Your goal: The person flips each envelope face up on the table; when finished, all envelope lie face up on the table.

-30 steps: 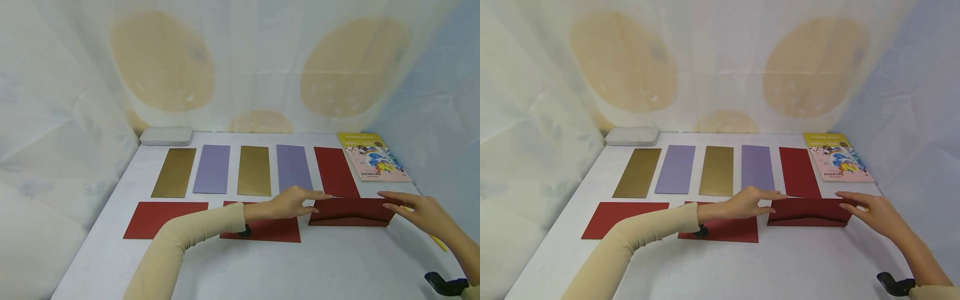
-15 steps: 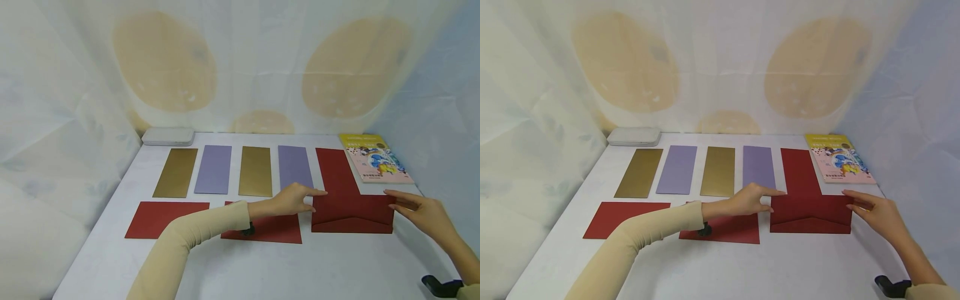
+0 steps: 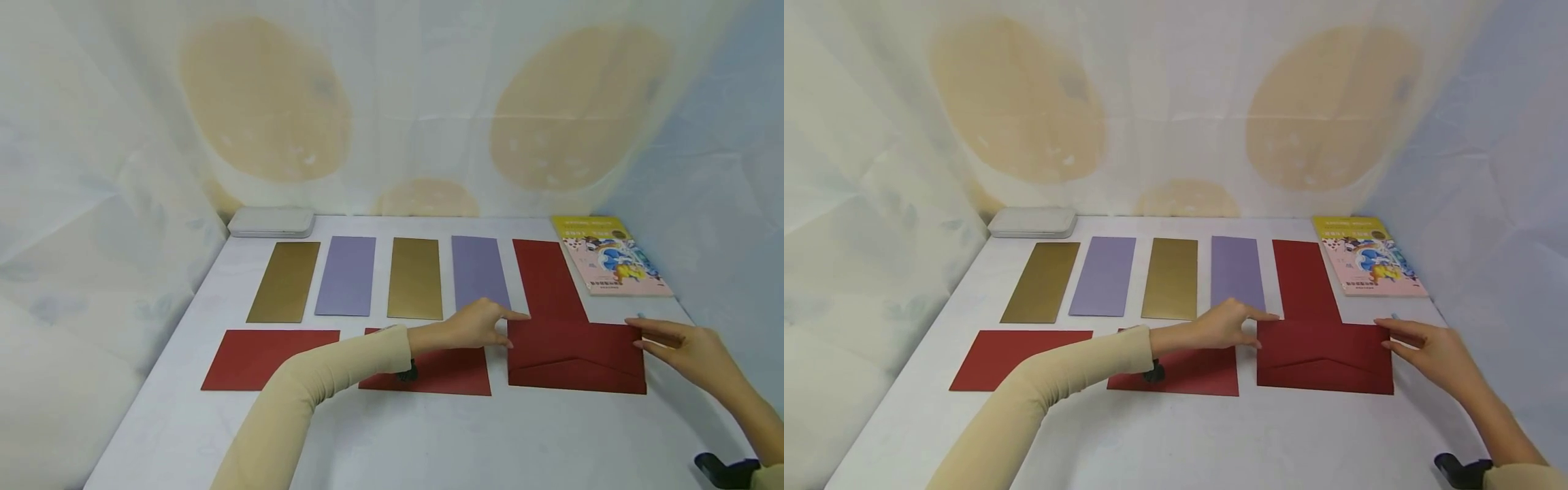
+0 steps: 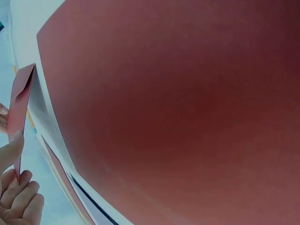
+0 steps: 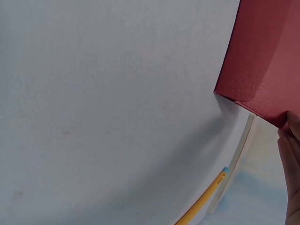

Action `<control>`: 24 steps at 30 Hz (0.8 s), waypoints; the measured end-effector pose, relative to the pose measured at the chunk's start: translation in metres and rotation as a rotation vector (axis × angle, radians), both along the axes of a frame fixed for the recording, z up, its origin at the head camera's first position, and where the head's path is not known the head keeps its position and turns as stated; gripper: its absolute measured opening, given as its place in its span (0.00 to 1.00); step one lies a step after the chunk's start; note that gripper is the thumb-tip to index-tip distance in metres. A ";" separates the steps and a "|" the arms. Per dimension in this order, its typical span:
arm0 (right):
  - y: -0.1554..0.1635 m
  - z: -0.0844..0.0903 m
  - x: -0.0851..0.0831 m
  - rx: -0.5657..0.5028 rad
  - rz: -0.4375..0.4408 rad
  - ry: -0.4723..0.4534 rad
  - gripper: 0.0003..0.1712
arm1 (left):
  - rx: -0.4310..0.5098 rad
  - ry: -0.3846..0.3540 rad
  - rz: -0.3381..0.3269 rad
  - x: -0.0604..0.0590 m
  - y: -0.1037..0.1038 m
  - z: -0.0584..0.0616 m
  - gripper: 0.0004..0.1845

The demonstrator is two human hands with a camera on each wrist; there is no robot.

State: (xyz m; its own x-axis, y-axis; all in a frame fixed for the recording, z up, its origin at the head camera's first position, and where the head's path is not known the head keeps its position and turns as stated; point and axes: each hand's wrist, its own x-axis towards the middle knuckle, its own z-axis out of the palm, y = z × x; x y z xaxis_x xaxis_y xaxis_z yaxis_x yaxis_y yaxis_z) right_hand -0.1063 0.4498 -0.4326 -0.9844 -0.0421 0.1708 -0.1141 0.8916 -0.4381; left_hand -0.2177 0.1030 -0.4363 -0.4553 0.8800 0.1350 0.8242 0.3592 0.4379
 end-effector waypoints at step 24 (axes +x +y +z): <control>0.009 -0.015 -0.005 0.096 0.105 -0.141 0.18 | -0.165 -0.054 -0.034 -0.007 0.014 -0.016 0.31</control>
